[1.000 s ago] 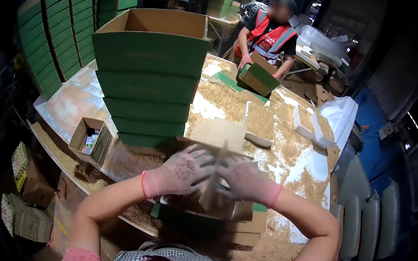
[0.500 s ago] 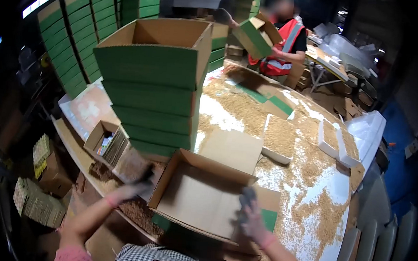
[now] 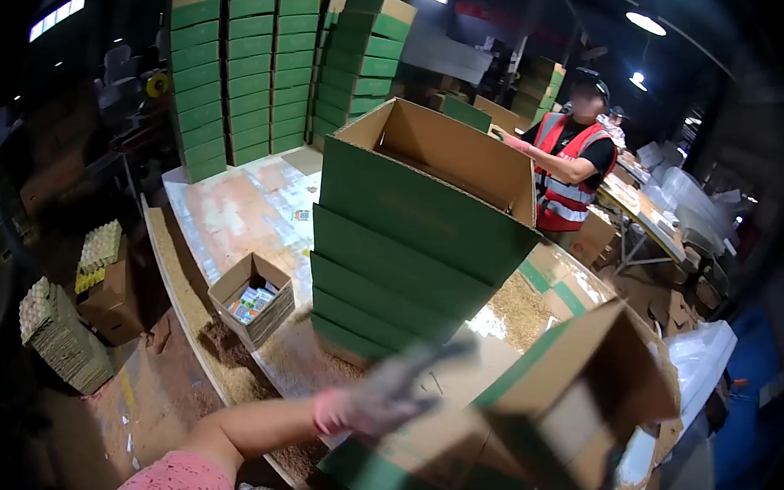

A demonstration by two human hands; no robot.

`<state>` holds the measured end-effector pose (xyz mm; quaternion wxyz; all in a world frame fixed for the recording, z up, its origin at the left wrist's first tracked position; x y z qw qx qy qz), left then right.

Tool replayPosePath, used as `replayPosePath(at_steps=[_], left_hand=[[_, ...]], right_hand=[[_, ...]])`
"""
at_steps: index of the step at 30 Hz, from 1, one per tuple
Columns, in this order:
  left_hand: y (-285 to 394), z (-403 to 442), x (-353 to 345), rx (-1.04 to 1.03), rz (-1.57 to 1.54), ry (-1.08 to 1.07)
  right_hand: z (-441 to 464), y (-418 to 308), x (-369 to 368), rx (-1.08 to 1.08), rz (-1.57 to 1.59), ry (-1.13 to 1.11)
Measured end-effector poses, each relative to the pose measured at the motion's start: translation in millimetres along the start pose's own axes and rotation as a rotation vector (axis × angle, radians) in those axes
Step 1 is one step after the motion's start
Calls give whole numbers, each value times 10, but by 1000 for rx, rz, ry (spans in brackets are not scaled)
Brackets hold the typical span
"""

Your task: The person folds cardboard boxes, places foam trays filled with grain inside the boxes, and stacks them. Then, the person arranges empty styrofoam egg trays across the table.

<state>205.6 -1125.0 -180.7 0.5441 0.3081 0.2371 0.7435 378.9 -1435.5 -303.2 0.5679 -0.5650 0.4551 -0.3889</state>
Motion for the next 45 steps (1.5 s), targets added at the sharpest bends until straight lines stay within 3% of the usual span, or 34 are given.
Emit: replayPosePath(at_steps=[2,4,7,9,11,12,13,16,18,19,20,23,25,27,28,32,34,37,38,40,41,42,44,45], left_hand=[[-53,-48,735,-48,162,257],[9,481,1829,-55,-206,420],[-402,685,2135,40,-142,313],[-563,711,2295,162,248,248],[-483,680,2265,-11,307,285],[-522,638,2245,-243,391,388],[-522,644,2175,-322,226,435],[-570,610,2327,-119,44,454],[-575,662,2422,-304,182,443],[-279,729,2467,-491,401,410],[-262,912,2522,-508,382,389],[-375,1387,2463,-336,309,-32],[-528,1516,2372,-325,236,-137],[-614,1485,2281,-441,210,-49],[-577,1447,2368,-400,145,-87],[-999,1745,2833,-511,126,-94],[-1251,1911,3399,-573,-34,-113],[-1527,1961,4355,-768,135,70],[-1568,1929,4696,-562,103,19],[-1653,1646,5259,35,-606,63],[-1649,1421,5549,281,-948,232],[-1669,1427,5893,262,-894,49],[-1570,1216,6600,294,-500,224],[-1543,1131,6959,317,-278,291]], right_hand=[[362,-789,-183,227,-56,14],[564,-1458,-529,371,-58,2],[531,-1748,-1044,416,-62,-13],[366,-1520,-1259,384,-76,9],[193,-1217,-1464,332,-85,43],[135,-1128,-1571,313,-84,60],[115,-1069,-1694,305,-83,72],[368,-1196,-2149,316,-80,84],[674,-1266,-2519,329,-59,57],[815,-1178,-2675,318,-50,43],[920,-1021,-2802,296,-35,30],[1086,-79,-3032,160,23,12],[1125,664,-3142,52,95,0],[1151,1287,-3284,-39,181,-5],[1144,1521,-3383,-86,216,4],[1262,1956,-3681,-116,336,10],[1441,2007,-3898,-86,377,-30],[1734,2043,-4350,-56,424,-131],[1858,2067,-4591,-44,428,-183],[2098,2118,-5136,-8,377,-306],[2167,2081,-5522,38,361,-385],[2213,2021,-5930,15,337,-421],[2277,1995,-6708,-112,331,-472],[2189,1904,-7110,-58,245,-593]])
Point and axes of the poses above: each hand's wrist, its own z-axis towards the middle knuckle, its own x-axis out of the back of the hand, y = z × x, the point moved 5 cm from there along z, towards the middle knuckle, and after that the axes turned 8 degrees about -z, right-handed, at the moved point
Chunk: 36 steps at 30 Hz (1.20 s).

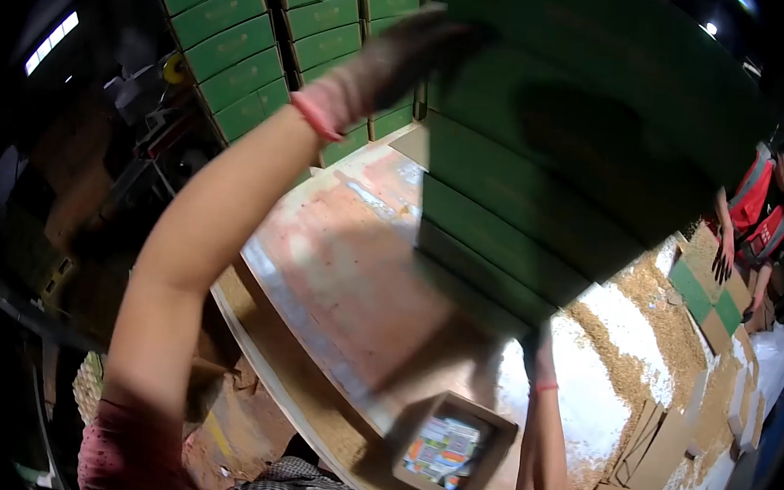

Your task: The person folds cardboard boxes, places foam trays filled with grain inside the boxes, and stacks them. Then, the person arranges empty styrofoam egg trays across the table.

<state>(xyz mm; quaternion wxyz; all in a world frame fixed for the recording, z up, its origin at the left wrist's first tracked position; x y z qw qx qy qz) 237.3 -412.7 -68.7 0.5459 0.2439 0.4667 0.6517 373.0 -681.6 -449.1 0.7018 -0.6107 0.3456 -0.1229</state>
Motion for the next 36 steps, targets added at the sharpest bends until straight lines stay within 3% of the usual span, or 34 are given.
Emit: replayPosePath(at_steps=[1,3,6,7,9,12,13,15,16,17,18,20,22,23,24,26,27,28,30,31,32,36], left_hand=[[86,-27,358,-6,130,78],[304,-91,1057,-124,335,36],[454,-86,2234,-242,293,272],[496,-76,2557,-132,210,487],[603,6,3537,-265,579,352],[538,181,5003,-594,1874,175],[427,212,5403,-759,2157,102],[361,158,5280,-816,1919,-81],[337,112,5206,-831,1804,-174],[100,133,5315,-527,2592,32],[130,99,5160,-384,2886,196],[199,5,4826,96,3502,421],[438,-359,3915,204,2747,592],[488,-588,3414,-488,2246,487],[516,-950,3059,-1039,1645,380],[25,-1262,2759,-637,817,10],[-199,-1462,2455,-562,676,-108],[-500,-1704,2273,-303,585,-187],[-1487,-2290,2059,21,404,-270],[-1611,-2526,1717,126,238,-291],[-1830,-2804,1503,194,309,-393],[-2123,-3429,710,595,246,-481]], right_hand=[[180,164,-206,-75,-87,56],[617,451,-806,-191,-167,-5],[1105,636,-1871,-168,-233,-44],[1315,808,-2202,-154,-269,-44],[1749,1172,-2756,-113,-360,-18],[2407,1722,-3249,-10,-581,89],[2570,1881,-3322,30,-687,120],[2738,2063,-3296,113,-922,135],[2595,1982,-3308,132,-1066,-1],[2526,1966,-3313,178,-1045,-18],[2436,1952,-3300,224,-995,-65],[1467,1007,-3380,180,-857,160],[515,280,-3141,306,-1166,502],[-6,-167,-2969,436,-1442,723],[-520,-453,-2719,366,-1634,914],[-1494,-692,-1971,115,-1854,1202],[-1978,-726,-1722,-20,-1939,1271],[-2397,-642,-1424,-308,-1857,1238],[-2984,-19,-653,-511,-1407,1040],[-2982,80,-651,-560,-1366,896],[-2943,143,-677,-606,-1317,756],[-2421,91,-1116,-575,-1334,706]])
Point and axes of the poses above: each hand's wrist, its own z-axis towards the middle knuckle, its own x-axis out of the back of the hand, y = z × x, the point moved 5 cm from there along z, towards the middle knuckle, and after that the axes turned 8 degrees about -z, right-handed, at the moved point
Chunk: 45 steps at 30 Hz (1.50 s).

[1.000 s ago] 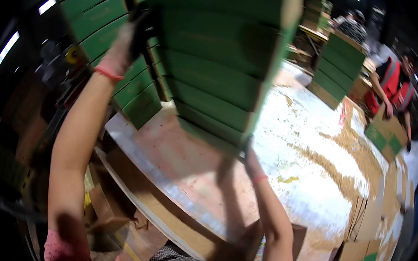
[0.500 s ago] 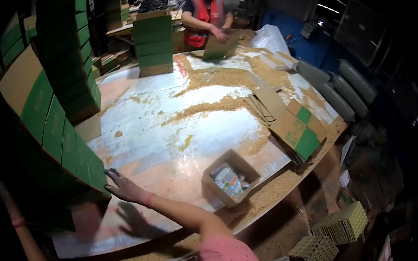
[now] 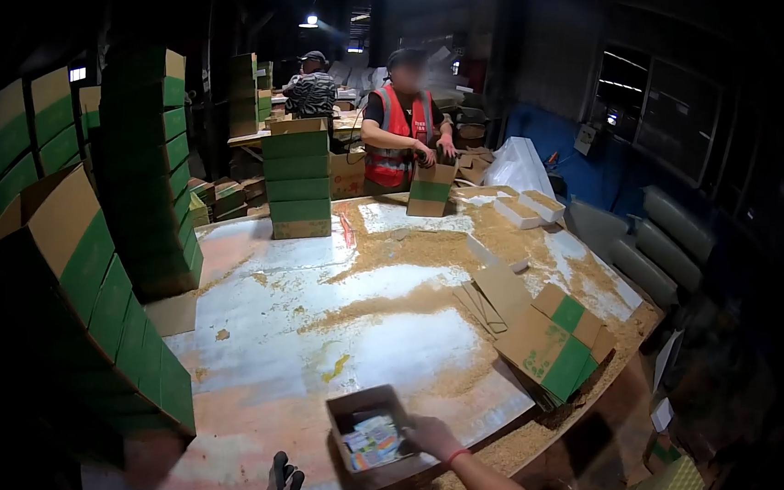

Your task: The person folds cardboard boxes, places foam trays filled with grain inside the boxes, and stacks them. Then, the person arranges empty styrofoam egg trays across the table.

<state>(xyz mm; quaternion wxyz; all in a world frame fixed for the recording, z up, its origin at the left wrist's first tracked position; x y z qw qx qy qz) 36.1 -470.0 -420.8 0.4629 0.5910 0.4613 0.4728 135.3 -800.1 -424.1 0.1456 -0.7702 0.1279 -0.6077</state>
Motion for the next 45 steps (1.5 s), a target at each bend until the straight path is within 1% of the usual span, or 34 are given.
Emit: replayPosePath(at_steps=[1,2,4,5,6,8,9,10,11,12,13,14,15,16,17,18,19,20,22,23,24,26,27,28,30,31,33,34,36,38,40,42,43,45], left_hand=[[-38,48,-109,4,-40,18],[-372,122,-164,-103,-130,78],[160,232,-239,-159,-21,68],[-349,335,-95,-156,67,407],[-464,328,-11,-25,-19,325],[-843,483,189,-179,49,414],[110,337,41,-139,-122,239],[-149,396,76,-147,-118,232],[-682,489,164,-126,-144,241],[-916,536,225,-102,-168,246],[-516,405,114,-15,-362,222],[-563,468,143,-18,-361,203],[-715,574,228,-23,-414,234],[-888,684,332,-19,-456,256],[-1119,790,423,-3,-491,269],[-1303,887,443,16,-526,277],[-1484,975,405,37,-561,282],[-1562,996,309,59,-595,290],[-80,616,-39,-68,-136,532],[174,632,-57,-263,80,580],[403,649,-133,-464,290,629],[902,631,-579,-557,7,436],[1006,688,-905,-518,-40,356],[1053,723,-1230,-479,-84,281],[833,961,-2003,-404,-137,163],[646,1103,-2344,-399,-92,94],[662,1148,-3128,-234,-136,39],[593,1244,-3449,-157,-155,17],[504,1390,-3981,-83,-189,-43],[340,1613,-4349,-74,-116,-19],[354,1780,-4658,29,-307,-17],[528,1878,-5025,79,-172,15],[153,2099,-5068,79,-212,84],[-220,2367,-5244,-37,-184,181]], right_hand=[[-13,-198,-45,32,20,-11],[-5,-374,-110,66,37,-22],[41,-665,-385,170,34,-97],[55,-780,-528,247,169,-96],[54,-845,-602,324,305,-94],[-132,-966,-408,355,318,-127],[-167,-933,-389,399,384,-106],[-196,-849,-367,397,386,-95],[-244,-726,-328,352,423,-36],[-316,-618,-280,304,463,24],[-397,-477,-217,214,657,95],[-501,-308,-138,136,671,142],[-561,-57,-180,76,749,239],[-717,149,-112,-49,835,275],[-761,517,-212,-96,872,333],[-870,828,-147,-134,722,446],[-1015,1184,-123,-228,795,543],[-1100,1589,-158,-277,988,672],[-1344,2304,89,-446,920,817],[-1337,2770,38,-390,1287,1020],[-1314,3210,107,-391,1378,1059],[-1629,3117,740,-433,1375,919],[-1581,3110,945,-371,1599,874],[-1486,3274,929,-378,1606,879],[-1224,3739,840,-533,1676,812],[-1087,3951,814,-515,1672,806],[-941,4314,559,-589,1167,1023],[-969,4382,704,-621,910,1110],[-1203,4518,1044,-623,542,965],[-1237,4839,1409,-590,453,860],[-1054,5151,1695,-515,365,771],[-779,5421,2042,-398,39,711],[-682,5504,2218,-388,41,590],[-399,5718,2470,-335,-39,516]])
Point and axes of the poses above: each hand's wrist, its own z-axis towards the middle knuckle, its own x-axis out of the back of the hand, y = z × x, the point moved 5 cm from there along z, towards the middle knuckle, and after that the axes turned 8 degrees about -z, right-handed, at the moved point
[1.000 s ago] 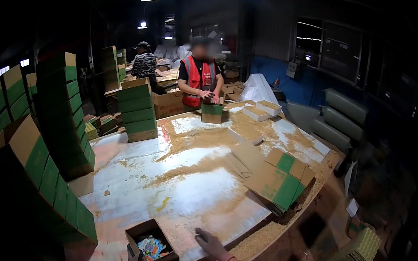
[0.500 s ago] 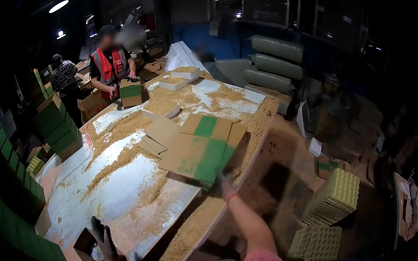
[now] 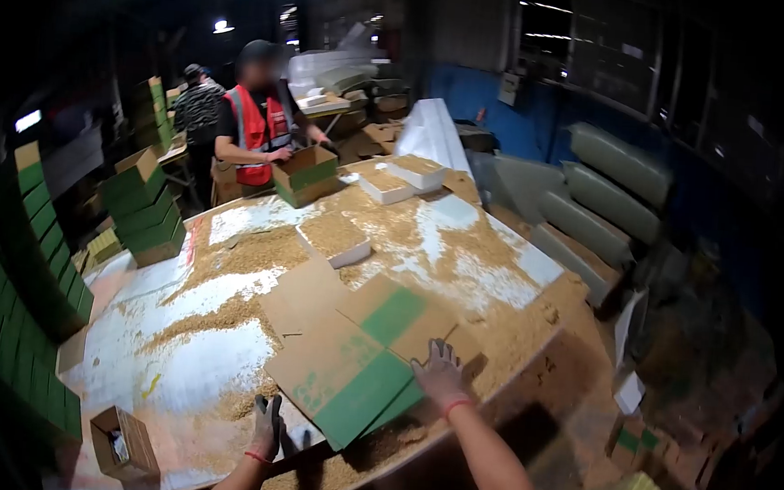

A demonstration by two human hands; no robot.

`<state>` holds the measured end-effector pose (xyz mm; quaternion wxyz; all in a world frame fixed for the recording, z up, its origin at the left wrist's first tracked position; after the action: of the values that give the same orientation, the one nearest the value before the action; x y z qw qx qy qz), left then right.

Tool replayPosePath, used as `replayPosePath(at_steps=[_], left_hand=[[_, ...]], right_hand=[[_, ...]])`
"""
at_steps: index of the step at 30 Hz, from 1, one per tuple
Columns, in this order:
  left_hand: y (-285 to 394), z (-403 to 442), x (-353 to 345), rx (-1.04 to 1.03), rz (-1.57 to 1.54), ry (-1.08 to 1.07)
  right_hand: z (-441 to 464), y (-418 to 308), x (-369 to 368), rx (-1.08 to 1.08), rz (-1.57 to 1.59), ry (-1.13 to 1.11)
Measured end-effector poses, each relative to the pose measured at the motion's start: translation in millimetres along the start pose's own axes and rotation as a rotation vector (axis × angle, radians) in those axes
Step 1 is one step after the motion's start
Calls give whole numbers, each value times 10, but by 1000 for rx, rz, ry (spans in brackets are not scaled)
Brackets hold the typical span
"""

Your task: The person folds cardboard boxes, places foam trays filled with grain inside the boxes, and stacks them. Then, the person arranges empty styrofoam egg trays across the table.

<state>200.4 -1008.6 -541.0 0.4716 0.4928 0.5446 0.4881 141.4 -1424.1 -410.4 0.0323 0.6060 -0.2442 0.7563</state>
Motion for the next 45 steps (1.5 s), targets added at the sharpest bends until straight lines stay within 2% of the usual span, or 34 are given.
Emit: replayPosePath(at_steps=[2,4,5,7,9,10,12,15,16,19,20,21,22,23,24,25,26,27,28,29,30,31,32,33,35,36,37,38,39,40,42,43,44,45], left_hand=[[-396,222,-110,-308,217,176],[-195,218,-346,-202,16,305],[-37,162,-476,-69,-256,193],[99,170,-720,44,-543,91],[71,140,-866,49,-537,211],[107,118,-962,44,-541,259],[470,-44,-1162,-72,-233,225],[835,-134,-1411,18,-333,210],[1081,-199,-1458,5,104,200],[1017,-165,-1643,96,100,269],[1004,-199,-1691,95,108,286],[1029,-254,-1716,27,191,358],[1213,-289,-1798,-46,271,428],[1390,-327,-1854,-61,142,431],[1376,-387,-1826,-258,211,571],[628,-216,-1475,-286,-222,652],[1180,-318,-1599,-333,-217,738],[1904,-449,-1817,-492,21,790],[2563,-713,-2190,-556,509,935],[2966,-799,-2407,-715,878,992],[3254,-790,-2640,-742,1170,817],[3435,-741,-2855,-756,1449,618],[3477,-582,-2938,-593,1457,382],[3419,-446,-2988,-431,1446,151],[3449,-358,-2917,-506,1372,238],[3429,-278,-2850,-284,1354,164],[3354,-227,-2750,-61,1321,88],[3284,-128,-2599,-150,1283,37],[3397,-58,-2564,-27,1261,-8],[3371,33,-2434,-39,1285,-48],[3448,209,-2274,-73,1312,-66],[3473,267,-2291,13,1349,-112],[3484,310,-2306,95,1384,-155],[3527,325,-2299,78,1386,-140]], right_hand=[[367,45,49,19,-84,-118],[780,173,-63,50,-120,-108],[998,240,-83,57,-148,-86],[1327,289,-55,113,-111,-92],[1560,419,-155,25,-91,-184],[1751,472,-229,55,-95,-178],[2147,603,-478,91,-19,-176],[2645,497,-689,77,177,-181],[2791,417,-725,93,186,-186],[3074,240,-990,51,59,-652],[3154,290,-1111,308,52,-400],[3232,301,-1084,321,58,-408],[3347,229,-908,342,398,-403],[3457,207,-708,352,735,-395],[3495,130,-314,325,900,-392],[3530,24,29,297,1066,-391],[3655,-14,112,415,1160,-292],[3595,-56,359,393,1219,-272],[3684,-12,141,366,1581,-415],[3732,41,-129,317,1942,-563],[3644,139,-318,205,1857,-592],[3692,235,-582,368,1603,-515],[3741,337,-855,507,1353,-410],[3680,304,-647,539,1357,-454],[3279,23,1037,758,986,134],[3090,-108,1456,953,692,370],[2876,-299,1538,1123,515,383],[2656,-406,1497,1206,279,333],[2477,-451,1407,1277,42,280],[2396,-381,1318,1271,50,280],[2329,-156,1324,1394,530,464],[2398,-93,1392,1404,527,470],[2485,-73,1495,1525,641,224],[2531,-125,1610,1629,750,-25]])
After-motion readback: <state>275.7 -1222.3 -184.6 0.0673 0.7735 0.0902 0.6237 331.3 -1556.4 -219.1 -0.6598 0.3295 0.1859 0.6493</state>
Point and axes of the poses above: each hand's wrist, its own z-axis towards the middle knuckle, its own x-axis out of the back of the hand, y = z × x, the point moved 5 cm from there along z, towards the middle knuckle, and after that the axes turned 8 degrees about -z, right-handed, at the moved point
